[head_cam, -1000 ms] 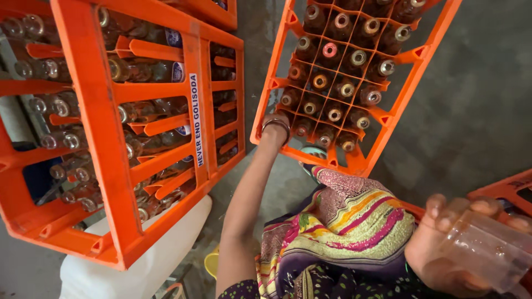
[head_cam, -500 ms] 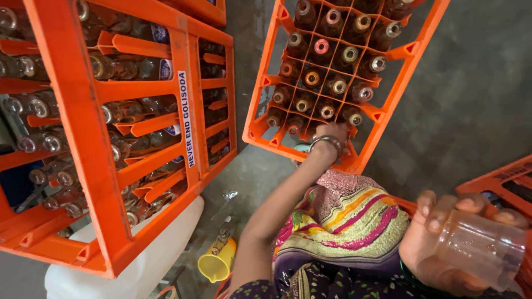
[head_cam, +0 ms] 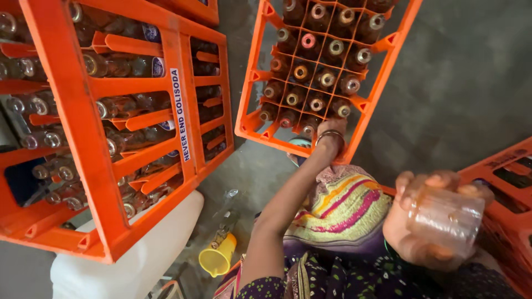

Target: The person sits on the floor and fills glass bottles with a reddish liquid from a large white container using a yellow funnel. The person places filled bottles into orange crates and repeats the process for multiple bottles.

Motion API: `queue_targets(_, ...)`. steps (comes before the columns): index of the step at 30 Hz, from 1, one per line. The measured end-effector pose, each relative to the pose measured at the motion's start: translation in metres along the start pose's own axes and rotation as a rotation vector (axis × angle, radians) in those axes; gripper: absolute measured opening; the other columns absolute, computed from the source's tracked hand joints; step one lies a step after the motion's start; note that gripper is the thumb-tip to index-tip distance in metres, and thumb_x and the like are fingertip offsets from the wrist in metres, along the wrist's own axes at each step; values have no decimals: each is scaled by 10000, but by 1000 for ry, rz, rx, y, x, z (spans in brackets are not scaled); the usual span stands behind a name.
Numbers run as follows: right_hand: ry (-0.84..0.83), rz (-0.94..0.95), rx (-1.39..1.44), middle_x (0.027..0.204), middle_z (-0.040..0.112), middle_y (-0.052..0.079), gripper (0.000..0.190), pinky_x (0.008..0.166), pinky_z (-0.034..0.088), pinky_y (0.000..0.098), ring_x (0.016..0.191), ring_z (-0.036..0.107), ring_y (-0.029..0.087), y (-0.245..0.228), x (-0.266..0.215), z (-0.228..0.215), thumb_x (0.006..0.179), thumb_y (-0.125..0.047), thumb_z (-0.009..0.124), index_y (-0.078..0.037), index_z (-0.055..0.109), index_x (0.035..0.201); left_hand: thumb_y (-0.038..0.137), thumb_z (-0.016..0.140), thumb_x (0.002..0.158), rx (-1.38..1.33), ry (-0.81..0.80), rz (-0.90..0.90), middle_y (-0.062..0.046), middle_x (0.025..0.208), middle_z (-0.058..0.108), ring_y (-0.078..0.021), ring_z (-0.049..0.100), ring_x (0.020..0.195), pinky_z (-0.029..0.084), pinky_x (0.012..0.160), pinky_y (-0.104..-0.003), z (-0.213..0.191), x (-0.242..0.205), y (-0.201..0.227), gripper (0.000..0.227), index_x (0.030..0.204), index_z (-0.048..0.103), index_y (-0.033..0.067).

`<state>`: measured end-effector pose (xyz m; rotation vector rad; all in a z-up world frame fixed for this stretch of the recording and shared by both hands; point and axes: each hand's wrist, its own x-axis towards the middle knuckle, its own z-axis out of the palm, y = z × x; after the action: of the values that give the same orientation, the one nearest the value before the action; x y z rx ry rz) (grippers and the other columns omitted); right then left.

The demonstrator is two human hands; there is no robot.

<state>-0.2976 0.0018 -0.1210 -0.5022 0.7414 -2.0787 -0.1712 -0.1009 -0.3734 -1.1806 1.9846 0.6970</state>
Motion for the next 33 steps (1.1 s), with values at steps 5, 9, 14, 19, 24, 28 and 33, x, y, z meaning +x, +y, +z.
queue_targets(5,24,-51,2,1371,602,85,711,960,507,323,1085,678,163,-15,7,2,916,-383,833,-146,427,1449,302,643,927,7,15,16,-144,1199,661,-326,670,1064,543,848,-485,-26,-37,10,363,1270,615,189)
queue_targets(9,104,-108,-24,1337,606,51,706,939,522,287,1194,614,121,-19,9,6,933,-369,837,-130,426,1454,291,639,927,30,14,31,-146,1200,660,-331,663,1068,535,861,-495,-41,-62,16,385,1299,598,200)
queue_targets(14,41,-150,-81,1317,621,81,746,916,556,263,1149,644,127,-21,14,9,899,-422,814,-119,435,1465,277,634,928,39,19,50,-148,1202,659,-336,655,1073,524,879,-508,-58,-81,16,415,1335,577,214)
queue_targets(19,-36,-105,-47,1370,562,78,810,906,540,267,1134,610,124,-37,-16,25,911,-470,809,-128,374,1503,263,628,930,-127,172,29,-149,1204,658,-342,647,1079,513,896,-520,-77,-114,5,448,1371,555,228)
queue_targets(24,-402,-233,-385,1340,499,64,724,806,555,259,1102,588,153,-31,-51,13,923,-584,668,-131,407,1424,153,580,905,-565,744,101,-143,1277,666,-338,625,1143,526,933,-450,-30,-233,-69,563,1459,551,246)
queue_targets(28,-486,-494,-589,1251,476,130,696,868,494,432,1107,599,276,-5,-59,-7,979,-608,518,-1,482,1316,210,712,887,-697,1079,-431,-80,1168,744,-269,735,1000,589,823,-397,97,-398,-165,396,1282,684,209)
queue_targets(33,-539,-598,-554,1231,527,218,663,859,473,515,1084,595,331,26,-78,-22,993,-524,531,62,500,1301,412,676,930,-765,437,-1293,-180,1107,738,-371,708,1028,566,857,-486,306,-553,-247,364,1147,728,125)
